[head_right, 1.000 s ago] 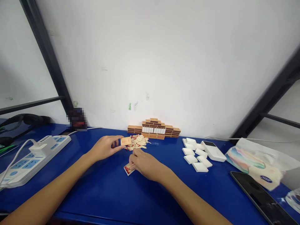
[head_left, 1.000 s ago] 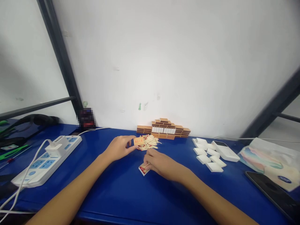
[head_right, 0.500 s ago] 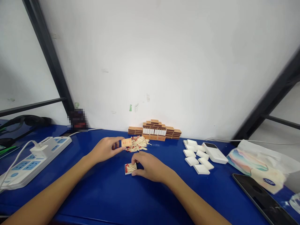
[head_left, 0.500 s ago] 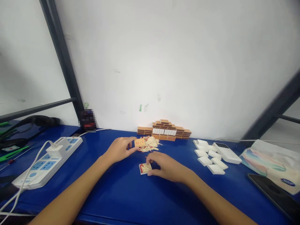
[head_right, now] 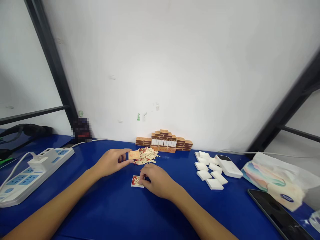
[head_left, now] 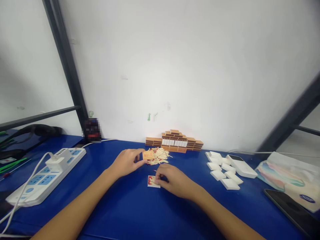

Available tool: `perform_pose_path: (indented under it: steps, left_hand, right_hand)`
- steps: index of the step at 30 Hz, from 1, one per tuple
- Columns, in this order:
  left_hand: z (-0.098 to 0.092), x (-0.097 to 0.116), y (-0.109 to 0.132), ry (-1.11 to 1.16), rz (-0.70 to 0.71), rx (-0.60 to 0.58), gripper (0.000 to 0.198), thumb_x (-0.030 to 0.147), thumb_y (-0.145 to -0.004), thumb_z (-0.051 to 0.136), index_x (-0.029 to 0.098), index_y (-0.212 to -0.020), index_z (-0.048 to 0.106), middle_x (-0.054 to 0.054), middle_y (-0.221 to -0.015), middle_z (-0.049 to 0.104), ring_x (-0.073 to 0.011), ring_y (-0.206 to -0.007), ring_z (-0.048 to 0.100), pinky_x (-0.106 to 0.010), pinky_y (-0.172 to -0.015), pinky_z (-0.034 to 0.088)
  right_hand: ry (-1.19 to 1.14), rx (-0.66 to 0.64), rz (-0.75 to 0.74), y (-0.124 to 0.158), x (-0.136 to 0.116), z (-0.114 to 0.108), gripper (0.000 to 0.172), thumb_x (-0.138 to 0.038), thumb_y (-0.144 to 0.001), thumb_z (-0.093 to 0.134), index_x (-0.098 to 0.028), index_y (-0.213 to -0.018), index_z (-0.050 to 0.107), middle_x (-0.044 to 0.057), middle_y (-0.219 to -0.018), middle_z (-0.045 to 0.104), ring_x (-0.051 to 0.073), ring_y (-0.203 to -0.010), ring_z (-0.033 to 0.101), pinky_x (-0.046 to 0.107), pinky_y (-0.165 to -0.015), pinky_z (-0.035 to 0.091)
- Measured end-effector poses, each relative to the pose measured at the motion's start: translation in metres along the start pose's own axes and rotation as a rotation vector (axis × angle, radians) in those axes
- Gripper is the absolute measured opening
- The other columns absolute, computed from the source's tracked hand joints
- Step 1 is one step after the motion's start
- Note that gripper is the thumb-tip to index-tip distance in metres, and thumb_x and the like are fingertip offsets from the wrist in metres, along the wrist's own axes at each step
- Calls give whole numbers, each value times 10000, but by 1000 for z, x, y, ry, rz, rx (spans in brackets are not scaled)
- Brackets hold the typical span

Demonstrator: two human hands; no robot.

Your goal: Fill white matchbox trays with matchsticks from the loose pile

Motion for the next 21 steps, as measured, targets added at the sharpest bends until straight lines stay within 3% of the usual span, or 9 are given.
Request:
perform_pose_path:
  steps: [7,14,21]
  left_hand:
    - [2,-2,0,8,9,6,392,491,-942,610,252,-1247,673,6,-742,696,-157,-630,627,-251,-583,383]
    - [1,-1,1,3,5,8,383,505,-941,613,259,-1227,680,7,-723,692,-166,-631,631,-258,-597,387]
    - [2,-1,2,-4,21,11,384,490,-949,611,252,-1244,671,1,-765,715,-167,-660,641,-259,-617,398]
  right_hand:
    - [55,26,19,0,2,-1,89,-199,-948,627,-199,-871,673,22,-865,674,162,-817,596,257,-716,422]
    - [36,29,19,0,3,2,52,-196,-931,651,-209,-906,694,31,-912,687,177,-876,612,273,-772,440]
    - [8,29,-28,1,3,4,183,-89,-931,569,-216,-953,700,35,-973,699,174,-923,615,265,-807,449]
Point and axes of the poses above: each hand's wrist, its own y-axis away from the middle knuckle, its own z-axis out of the palm, x = y × z, the point moved 4 cm from there along -y, towards the middle knuckle
